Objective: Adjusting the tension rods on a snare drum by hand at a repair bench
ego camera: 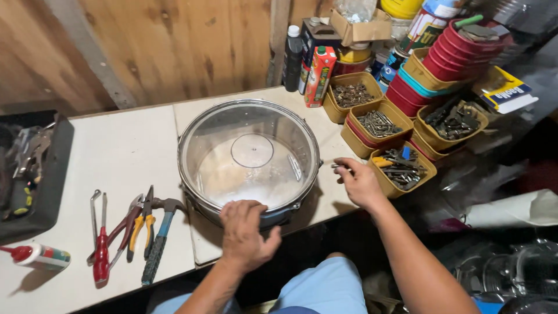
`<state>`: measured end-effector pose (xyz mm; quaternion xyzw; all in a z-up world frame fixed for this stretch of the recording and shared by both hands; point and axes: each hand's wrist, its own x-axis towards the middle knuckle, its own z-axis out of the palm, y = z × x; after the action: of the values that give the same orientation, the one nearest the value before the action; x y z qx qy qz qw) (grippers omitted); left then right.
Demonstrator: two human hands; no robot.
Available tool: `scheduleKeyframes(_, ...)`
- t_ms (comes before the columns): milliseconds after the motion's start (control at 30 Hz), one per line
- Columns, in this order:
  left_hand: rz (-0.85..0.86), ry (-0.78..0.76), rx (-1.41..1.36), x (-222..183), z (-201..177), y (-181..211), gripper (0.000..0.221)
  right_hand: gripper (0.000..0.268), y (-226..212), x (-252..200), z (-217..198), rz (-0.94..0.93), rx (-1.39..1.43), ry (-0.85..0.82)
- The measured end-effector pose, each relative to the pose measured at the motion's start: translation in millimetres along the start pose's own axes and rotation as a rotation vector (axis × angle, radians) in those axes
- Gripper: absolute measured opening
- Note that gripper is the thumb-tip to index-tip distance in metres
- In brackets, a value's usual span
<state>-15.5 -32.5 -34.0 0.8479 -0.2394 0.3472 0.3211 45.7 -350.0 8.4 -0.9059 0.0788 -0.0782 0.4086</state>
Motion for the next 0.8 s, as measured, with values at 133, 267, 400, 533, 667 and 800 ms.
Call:
scheduleKeyframes(133, -0.006, -0.032, -0.047, 9.6, -6.1, -34.3, 0.035, 0.024, 15.4, 2.6, 8.5, -0.279, -0.027, -0.01)
scheduleKeyframes(267, 0.02, 0.023, -0.177, 8.7, 4.8, -74.3, 0.021, 0.023, -11.5, -6.2, 1.3, -0.352, -0.034, -0.083)
scheduleKeyframes(400, 0.026, 0.051, -0.19, 12.8, 8.0, -81.8, 0.021, 0.022, -8.1, 0.2, 1.9, -0.485, -0.115, -0.137)
scheduleKeyframes(533, 0.036, 0.054, -0.176, 13.7, 6.1, -79.7, 0.023, 0.025, -28.2, -1.5, -9.8, -0.608, -0.285, -0.152)
scheduleKeyframes(667, 0.038, 0.059, -0.166, 10.6, 10.7, -84.1, 0.022, 0.027, -37.2, 1.8, -12.5, -0.664, -0.429, -0.166)
scheduleKeyframes(800, 0.045, 0.065, -0.183, 14.9, 4.3, -76.7, 0.023, 0.034, -26.1, 0.5, -11.8, -0.722, -0.533, -0.166)
